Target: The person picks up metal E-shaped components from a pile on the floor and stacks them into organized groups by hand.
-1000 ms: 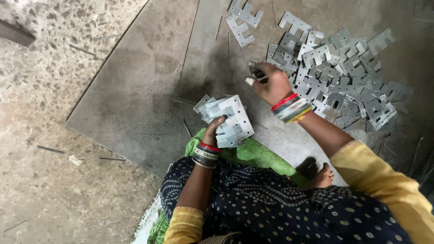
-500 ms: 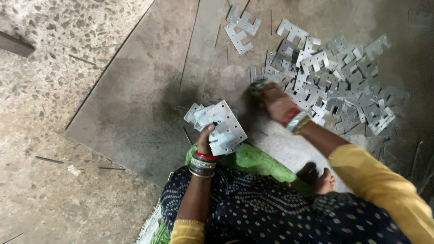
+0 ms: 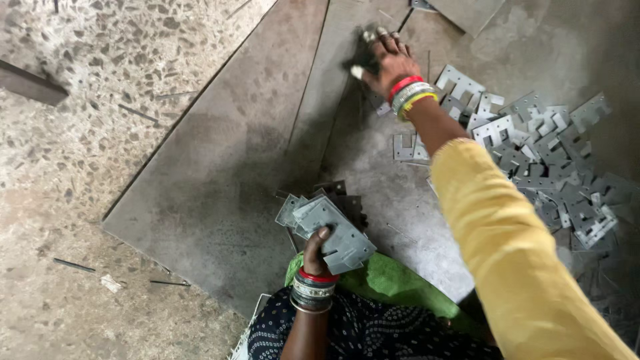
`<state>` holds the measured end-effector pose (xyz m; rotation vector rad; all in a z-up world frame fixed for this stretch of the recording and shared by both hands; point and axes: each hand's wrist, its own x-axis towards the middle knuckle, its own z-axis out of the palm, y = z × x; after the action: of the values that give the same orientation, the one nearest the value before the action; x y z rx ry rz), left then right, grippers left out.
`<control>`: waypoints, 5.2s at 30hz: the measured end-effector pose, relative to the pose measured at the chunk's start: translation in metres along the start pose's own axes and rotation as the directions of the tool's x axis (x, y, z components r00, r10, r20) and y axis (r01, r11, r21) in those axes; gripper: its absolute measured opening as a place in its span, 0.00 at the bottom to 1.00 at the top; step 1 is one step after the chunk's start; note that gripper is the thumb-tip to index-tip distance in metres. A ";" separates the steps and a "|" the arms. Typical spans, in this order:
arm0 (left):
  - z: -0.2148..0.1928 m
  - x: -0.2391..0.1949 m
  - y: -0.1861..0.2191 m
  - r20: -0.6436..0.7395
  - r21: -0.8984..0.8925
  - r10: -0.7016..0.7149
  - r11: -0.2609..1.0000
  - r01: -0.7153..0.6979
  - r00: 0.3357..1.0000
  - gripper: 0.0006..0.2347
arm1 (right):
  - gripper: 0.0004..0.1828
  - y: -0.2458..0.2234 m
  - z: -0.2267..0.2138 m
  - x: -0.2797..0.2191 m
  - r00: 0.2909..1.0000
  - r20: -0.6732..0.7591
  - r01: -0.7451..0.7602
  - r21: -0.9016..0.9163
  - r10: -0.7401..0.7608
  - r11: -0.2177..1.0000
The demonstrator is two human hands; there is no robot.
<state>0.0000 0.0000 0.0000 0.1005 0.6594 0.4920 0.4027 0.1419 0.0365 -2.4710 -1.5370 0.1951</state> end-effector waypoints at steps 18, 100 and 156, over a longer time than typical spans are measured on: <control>0.035 -0.015 0.020 0.047 -0.073 0.256 0.965 -0.252 0.966 0.25 | 0.40 0.004 -0.023 -0.297 0.637 0.511 0.706 -0.086 -0.577 0.703; 0.149 0.081 0.138 0.158 0.599 -0.340 -0.714 -0.363 0.927 0.43 | 0.65 -0.131 0.036 -0.243 0.976 -0.184 0.203 0.556 -0.119 0.806; 0.125 0.020 0.118 0.749 0.625 0.503 -0.320 -0.712 0.431 0.05 | 0.63 -0.150 0.034 -0.254 0.999 -0.008 -0.019 0.758 0.038 0.652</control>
<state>0.0417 0.1209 0.1162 1.9824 0.5808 1.0574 0.1519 -0.0177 0.0408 -1.7925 -1.0686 0.6668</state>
